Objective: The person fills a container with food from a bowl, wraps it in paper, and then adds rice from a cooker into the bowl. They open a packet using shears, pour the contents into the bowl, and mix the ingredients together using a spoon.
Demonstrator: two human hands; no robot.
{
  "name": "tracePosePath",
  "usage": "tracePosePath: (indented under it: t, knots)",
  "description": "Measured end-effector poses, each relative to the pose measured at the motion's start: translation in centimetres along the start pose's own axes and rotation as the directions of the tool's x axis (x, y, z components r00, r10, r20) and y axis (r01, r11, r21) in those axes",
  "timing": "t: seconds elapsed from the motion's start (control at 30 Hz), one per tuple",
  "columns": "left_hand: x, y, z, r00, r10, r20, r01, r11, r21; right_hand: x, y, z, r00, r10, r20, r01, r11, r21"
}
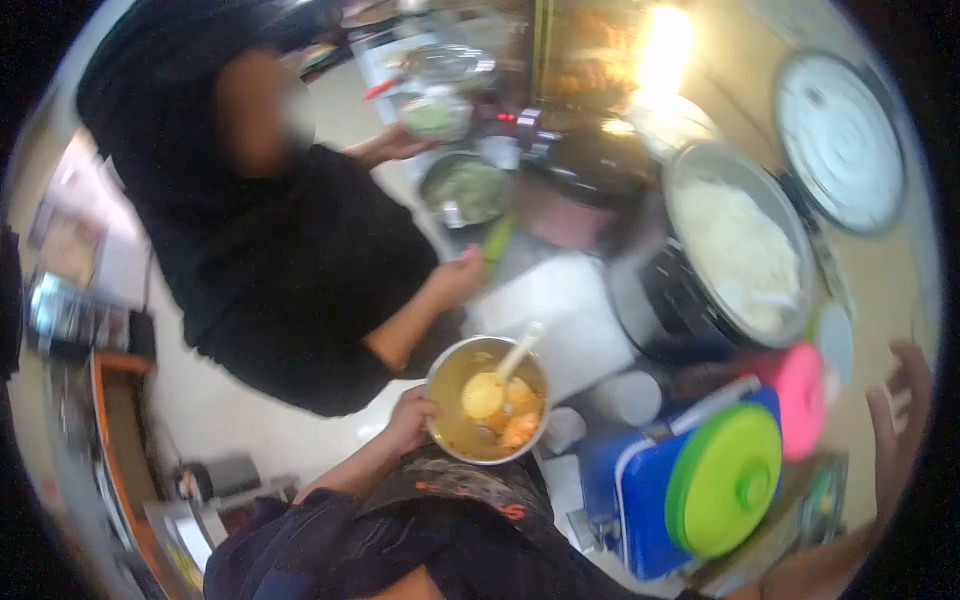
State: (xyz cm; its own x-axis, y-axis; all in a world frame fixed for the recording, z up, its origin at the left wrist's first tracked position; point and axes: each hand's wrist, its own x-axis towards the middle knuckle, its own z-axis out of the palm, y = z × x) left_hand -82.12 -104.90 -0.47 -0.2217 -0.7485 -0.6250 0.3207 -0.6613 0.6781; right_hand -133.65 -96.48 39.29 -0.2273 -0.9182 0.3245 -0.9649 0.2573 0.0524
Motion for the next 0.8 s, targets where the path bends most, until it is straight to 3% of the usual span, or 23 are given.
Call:
tracePosePath:
  t: [0.17,0.4,0.8]
  knots:
    - [-1.0,-0.8,0.1,0.996,0.019,-0.084,-0.022,0.999,-0.037,4.1,-3.4,-0.3,0.997,-0.057,0.043,0.058,0.998,-0.022]
    - [-1.3,-0.9,-0.1,0.993,0.014,-0.114,-0.021,0.998,-0.06,5.1,-2.4,2.8,0.988,-0.152,0.027,0.148,0.984,0.103]
    - [-1.0,-0.9,-0.9,0.994,-0.016,-0.107,0.012,0.999,-0.045,3.3,-2.5,1.8,0.976,0.044,0.214,-0.08,0.983,0.163]
